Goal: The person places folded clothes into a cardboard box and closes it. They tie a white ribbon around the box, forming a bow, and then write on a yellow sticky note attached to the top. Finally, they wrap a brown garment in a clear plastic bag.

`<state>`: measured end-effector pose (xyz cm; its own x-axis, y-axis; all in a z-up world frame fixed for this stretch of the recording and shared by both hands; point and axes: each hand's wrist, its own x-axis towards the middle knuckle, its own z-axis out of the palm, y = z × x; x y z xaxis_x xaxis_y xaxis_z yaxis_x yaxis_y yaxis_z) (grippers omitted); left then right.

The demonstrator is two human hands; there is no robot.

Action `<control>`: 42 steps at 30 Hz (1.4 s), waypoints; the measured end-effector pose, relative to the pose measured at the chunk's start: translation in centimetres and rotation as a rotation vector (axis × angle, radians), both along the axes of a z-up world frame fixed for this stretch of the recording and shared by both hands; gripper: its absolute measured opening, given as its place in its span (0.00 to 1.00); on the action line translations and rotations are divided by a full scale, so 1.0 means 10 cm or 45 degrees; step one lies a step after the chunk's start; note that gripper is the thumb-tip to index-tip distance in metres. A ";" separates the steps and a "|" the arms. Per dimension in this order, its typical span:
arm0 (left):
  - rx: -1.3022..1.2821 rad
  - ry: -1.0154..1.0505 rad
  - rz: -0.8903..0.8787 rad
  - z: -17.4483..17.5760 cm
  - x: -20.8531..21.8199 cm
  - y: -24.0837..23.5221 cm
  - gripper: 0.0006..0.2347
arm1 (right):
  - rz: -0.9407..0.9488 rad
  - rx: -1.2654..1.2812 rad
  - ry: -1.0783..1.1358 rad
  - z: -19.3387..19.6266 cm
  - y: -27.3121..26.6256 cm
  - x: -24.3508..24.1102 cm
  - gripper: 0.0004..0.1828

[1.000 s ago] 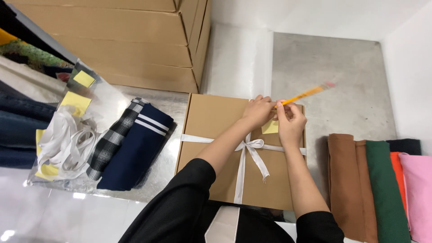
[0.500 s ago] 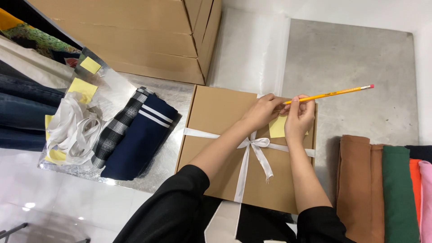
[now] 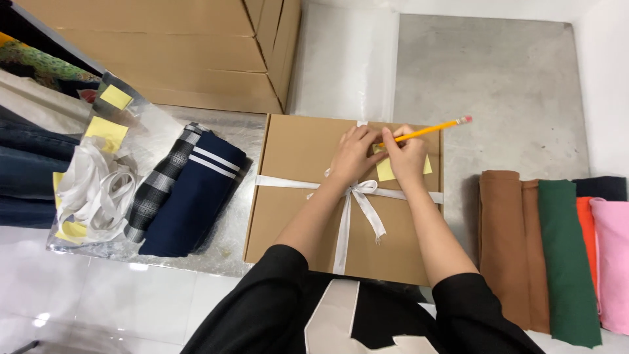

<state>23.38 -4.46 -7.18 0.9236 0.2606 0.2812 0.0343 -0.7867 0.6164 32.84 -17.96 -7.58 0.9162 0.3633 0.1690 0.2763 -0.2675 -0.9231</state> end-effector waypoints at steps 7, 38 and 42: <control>0.083 0.075 0.145 0.08 -0.07 -0.04 0.19 | -0.017 -0.105 -0.112 0.01 0.04 0.02 0.18; 0.041 0.075 0.091 0.13 -0.08 -0.01 0.13 | -0.186 -0.106 -0.210 0.02 -0.03 -0.01 0.16; 0.071 0.085 0.081 0.17 -0.10 -0.02 0.16 | -0.211 -0.108 -0.208 0.12 -0.03 -0.03 0.15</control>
